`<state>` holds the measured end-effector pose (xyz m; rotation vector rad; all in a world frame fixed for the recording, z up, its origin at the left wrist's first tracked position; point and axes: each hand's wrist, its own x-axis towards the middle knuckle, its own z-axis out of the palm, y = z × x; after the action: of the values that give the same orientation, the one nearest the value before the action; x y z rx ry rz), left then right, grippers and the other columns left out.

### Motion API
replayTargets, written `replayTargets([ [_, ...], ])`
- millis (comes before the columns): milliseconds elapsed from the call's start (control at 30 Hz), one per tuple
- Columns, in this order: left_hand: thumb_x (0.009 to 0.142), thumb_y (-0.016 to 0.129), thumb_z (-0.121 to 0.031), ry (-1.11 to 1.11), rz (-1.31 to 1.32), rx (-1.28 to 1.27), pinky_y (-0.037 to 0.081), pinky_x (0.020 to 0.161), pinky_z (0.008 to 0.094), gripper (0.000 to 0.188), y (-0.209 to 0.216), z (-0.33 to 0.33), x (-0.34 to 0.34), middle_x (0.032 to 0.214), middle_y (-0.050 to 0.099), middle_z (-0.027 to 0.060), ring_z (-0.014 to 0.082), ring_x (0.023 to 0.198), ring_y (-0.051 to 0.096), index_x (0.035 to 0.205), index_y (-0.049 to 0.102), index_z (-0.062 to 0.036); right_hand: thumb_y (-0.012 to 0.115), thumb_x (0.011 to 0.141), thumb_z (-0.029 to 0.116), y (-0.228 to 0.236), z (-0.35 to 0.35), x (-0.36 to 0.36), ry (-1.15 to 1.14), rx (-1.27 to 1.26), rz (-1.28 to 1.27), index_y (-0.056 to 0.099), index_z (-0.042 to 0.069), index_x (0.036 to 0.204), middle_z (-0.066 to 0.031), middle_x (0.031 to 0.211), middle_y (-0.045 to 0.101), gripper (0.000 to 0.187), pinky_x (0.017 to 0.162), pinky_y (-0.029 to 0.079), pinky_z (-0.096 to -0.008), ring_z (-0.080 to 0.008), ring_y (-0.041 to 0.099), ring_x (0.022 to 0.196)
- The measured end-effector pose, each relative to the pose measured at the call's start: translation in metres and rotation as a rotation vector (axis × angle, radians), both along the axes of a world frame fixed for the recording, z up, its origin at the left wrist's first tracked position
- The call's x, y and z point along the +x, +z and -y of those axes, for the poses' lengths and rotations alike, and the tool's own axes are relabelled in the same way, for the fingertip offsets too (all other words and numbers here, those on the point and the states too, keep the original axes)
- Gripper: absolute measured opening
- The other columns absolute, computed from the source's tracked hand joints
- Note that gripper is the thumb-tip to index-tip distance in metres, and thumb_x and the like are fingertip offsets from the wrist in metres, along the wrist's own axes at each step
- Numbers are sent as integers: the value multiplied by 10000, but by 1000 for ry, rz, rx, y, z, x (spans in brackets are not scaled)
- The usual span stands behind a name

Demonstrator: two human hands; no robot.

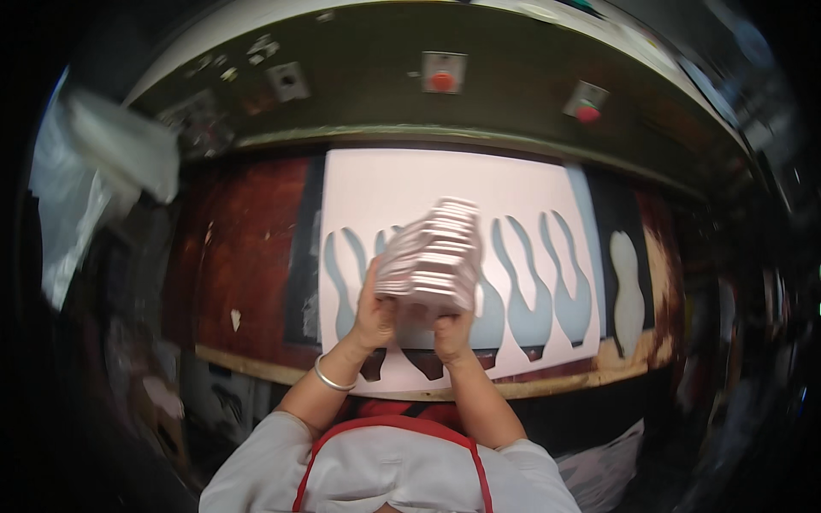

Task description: The person places a pink fabric sheet onto a cutting machine, aligns it with a template, and operates the machine to cut out multiple shoe-shaped pieces. They then remove the cut pieces and the template, stacking the finished pieces on a nearby table.

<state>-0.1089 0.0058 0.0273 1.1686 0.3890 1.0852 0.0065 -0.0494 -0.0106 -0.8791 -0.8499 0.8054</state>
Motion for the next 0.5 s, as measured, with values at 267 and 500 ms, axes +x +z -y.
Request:
replayTargets([
  [267, 779, 680, -459, 855, -403, 685, 361, 971, 476, 596, 29, 31, -60, 1191, 509, 181, 382, 1080, 503, 1095, 481, 6, 354, 891, 572, 43, -12, -61, 301, -10, -226, 423, -47, 1289, -219, 1273, 485, 739, 1063, 337, -443, -321, 448, 1225],
  [500, 759, 725, -451, 938, -297, 541, 475, 835, 395, 740, 38, 87, -163, 1114, 571, 154, 327, 1003, 603, 1267, 395, -26, 477, 932, 409, 72, 5, -181, 433, 33, -23, 493, -17, 1125, -171, 1163, 534, 468, 975, 420, -410, -271, 529, 1090],
])
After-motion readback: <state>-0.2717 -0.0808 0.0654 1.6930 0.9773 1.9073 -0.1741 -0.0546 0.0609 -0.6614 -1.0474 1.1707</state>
